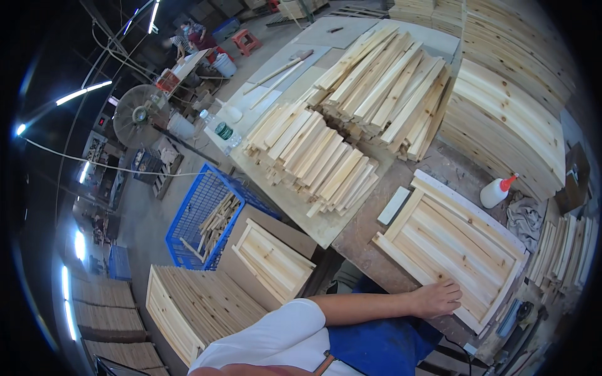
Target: Assembling wooden panels by applying glue and using a pneumatic nail gun to attach wooden strips.
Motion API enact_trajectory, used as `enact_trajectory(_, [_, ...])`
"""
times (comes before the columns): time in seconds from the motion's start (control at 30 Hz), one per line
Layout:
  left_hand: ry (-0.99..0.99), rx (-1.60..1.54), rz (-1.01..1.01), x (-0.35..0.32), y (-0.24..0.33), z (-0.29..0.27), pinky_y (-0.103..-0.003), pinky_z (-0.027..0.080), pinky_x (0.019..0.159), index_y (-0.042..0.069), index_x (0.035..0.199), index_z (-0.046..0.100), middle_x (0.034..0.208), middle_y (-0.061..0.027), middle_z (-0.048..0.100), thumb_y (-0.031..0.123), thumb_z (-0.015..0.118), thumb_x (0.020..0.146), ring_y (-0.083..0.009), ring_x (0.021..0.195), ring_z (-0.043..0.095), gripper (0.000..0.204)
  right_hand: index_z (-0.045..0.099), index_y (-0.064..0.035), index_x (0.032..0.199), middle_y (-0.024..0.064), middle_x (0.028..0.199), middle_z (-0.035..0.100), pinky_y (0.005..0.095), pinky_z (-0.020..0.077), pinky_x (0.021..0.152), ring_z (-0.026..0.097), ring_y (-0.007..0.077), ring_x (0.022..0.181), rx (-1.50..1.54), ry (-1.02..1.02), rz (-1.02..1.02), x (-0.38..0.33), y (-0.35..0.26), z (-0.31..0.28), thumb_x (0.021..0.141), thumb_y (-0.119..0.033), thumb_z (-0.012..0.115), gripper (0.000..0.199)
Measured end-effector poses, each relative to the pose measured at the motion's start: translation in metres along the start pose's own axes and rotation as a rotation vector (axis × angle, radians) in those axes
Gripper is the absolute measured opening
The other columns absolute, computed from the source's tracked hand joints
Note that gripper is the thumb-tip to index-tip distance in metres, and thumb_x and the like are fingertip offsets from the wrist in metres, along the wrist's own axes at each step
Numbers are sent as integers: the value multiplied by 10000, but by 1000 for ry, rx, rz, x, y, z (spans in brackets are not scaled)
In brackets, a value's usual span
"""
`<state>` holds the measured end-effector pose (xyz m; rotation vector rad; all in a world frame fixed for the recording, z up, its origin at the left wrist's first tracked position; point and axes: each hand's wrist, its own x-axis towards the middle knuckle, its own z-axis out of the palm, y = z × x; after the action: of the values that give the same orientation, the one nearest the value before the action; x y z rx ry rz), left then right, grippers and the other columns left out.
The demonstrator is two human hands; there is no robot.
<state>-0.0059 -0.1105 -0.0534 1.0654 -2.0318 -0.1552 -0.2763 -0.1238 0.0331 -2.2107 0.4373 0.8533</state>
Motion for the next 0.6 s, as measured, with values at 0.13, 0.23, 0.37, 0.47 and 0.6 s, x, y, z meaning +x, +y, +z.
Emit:
enact_trajectory(0.13, [-18, 18, -24, -4, 2, -5, -417, 435, 935, 53, 909, 627, 965, -89, 543, 249, 777, 745, -279, 1016, 543, 297, 486, 22, 1446, 256, 1482, 447, 511, 284, 1186, 380, 407, 1389, -79, 33, 94, -11, 7, 34, 1001, -137, 472, 473])
enact_trajectory(0.23, [-19, 8, -11, -3, 0, -4, -415, 433, 933, 53, 917, 629, 968, -90, 542, 248, 776, 746, -281, 1016, 543, 298, 467, 27, 1472, 262, 1514, 425, 517, 264, 1206, 355, 416, 1422, -145, 53, 155, -16, 14, 60, 999, -128, 464, 497])
enact_trajectory(0.37, [-9, -2, 6, -1, -3, -5, -413, 431, 930, 53, 925, 628, 968, -91, 540, 245, 774, 750, -281, 1014, 542, 297, 442, 34, 1505, 271, 1557, 396, 526, 236, 1234, 322, 429, 1465, -244, 77, 225, -23, 28, 97, 997, -115, 455, 529])
enact_trajectory(0.47, [5, 6, 2, -2, -3, -4, -412, 430, 928, 54, 925, 625, 966, -91, 538, 243, 773, 751, -281, 1012, 541, 297, 423, 38, 1530, 278, 1590, 374, 532, 215, 1254, 297, 438, 1497, -331, 85, 278, -32, 47, 132, 996, -105, 447, 553])
enact_trajectory(0.6, [7, 31, 4, -6, -6, -6, -411, 429, 929, 55, 919, 620, 966, -91, 536, 244, 774, 746, -281, 1012, 540, 299, 398, 45, 1563, 287, 1633, 345, 540, 187, 1281, 264, 451, 1540, -448, 116, 361, -29, 76, 103, 994, -92, 437, 587])
